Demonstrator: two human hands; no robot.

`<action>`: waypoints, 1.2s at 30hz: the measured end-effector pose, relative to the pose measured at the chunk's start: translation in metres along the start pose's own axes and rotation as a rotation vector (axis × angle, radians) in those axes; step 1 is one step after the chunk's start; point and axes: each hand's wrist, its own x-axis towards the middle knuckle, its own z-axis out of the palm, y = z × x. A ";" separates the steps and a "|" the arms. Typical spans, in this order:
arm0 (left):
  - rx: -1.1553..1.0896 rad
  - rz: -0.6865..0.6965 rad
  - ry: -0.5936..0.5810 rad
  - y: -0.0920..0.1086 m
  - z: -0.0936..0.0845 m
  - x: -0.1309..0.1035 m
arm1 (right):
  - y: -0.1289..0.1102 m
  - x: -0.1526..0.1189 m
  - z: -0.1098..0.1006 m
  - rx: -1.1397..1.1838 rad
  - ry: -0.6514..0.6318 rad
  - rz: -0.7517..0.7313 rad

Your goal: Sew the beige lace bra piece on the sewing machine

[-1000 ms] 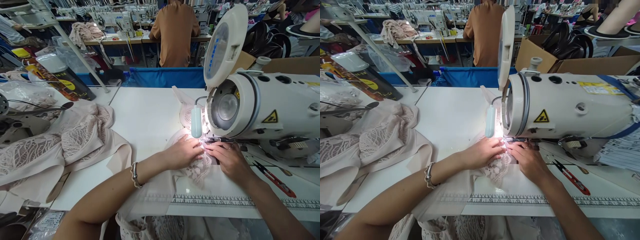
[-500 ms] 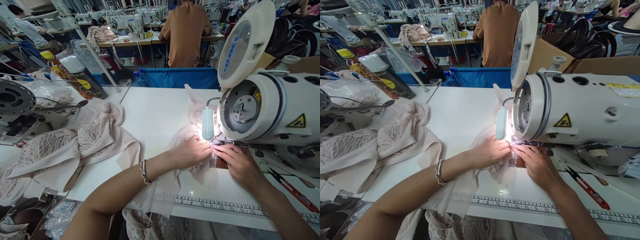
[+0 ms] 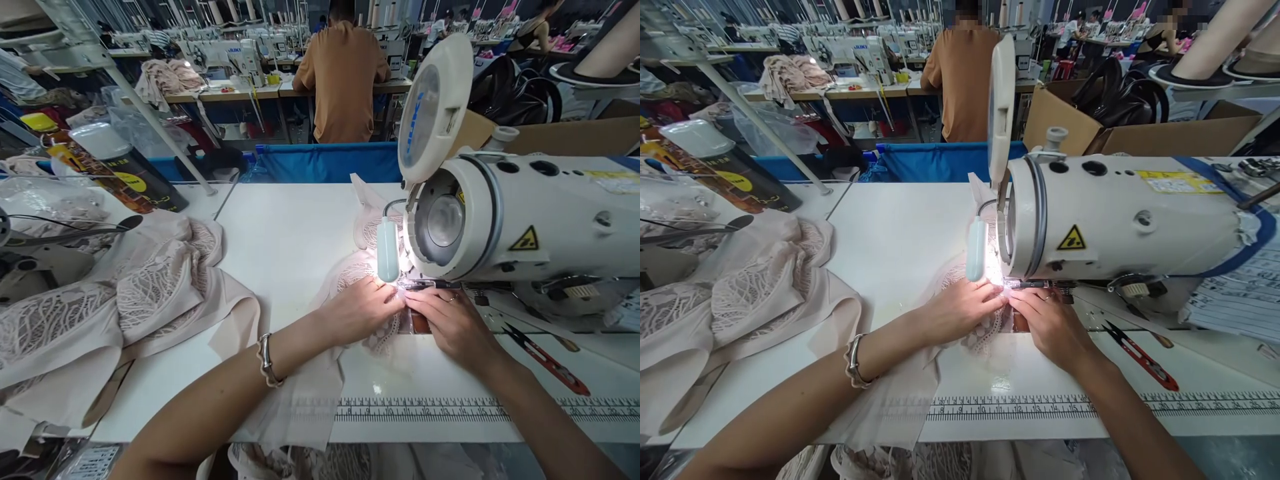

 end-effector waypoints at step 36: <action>-0.060 0.003 0.035 0.004 0.012 0.001 | -0.007 0.003 -0.001 -0.026 0.009 -0.019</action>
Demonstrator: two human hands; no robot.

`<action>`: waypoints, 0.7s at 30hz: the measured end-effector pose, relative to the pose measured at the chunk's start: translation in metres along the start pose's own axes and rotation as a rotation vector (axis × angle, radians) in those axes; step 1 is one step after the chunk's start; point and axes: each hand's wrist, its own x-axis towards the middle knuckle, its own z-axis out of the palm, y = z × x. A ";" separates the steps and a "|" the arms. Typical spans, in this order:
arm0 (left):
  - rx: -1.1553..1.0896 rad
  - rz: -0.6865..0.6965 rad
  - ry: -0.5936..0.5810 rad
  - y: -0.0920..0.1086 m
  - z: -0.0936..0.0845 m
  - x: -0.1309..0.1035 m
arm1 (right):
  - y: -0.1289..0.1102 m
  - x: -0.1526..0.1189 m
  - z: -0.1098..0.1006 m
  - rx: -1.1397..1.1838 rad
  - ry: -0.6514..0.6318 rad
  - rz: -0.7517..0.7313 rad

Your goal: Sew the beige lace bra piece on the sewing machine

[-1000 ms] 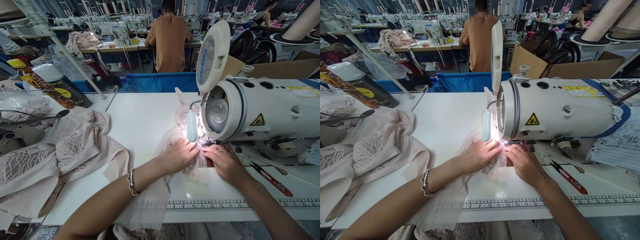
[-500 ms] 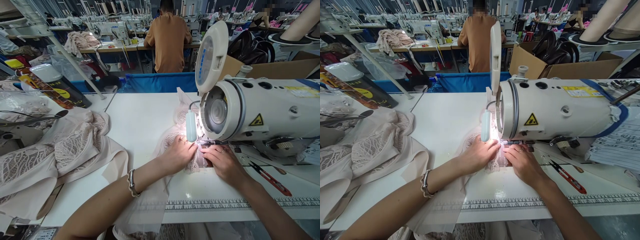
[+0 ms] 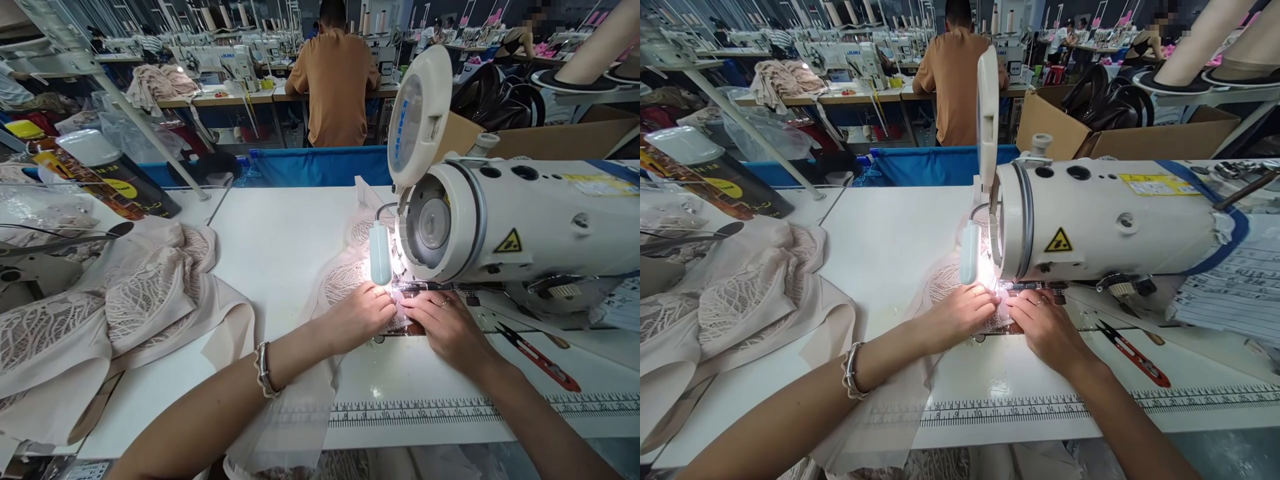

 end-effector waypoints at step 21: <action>0.084 -0.043 0.038 0.012 0.010 -0.002 | 0.004 -0.001 -0.001 0.048 0.054 0.032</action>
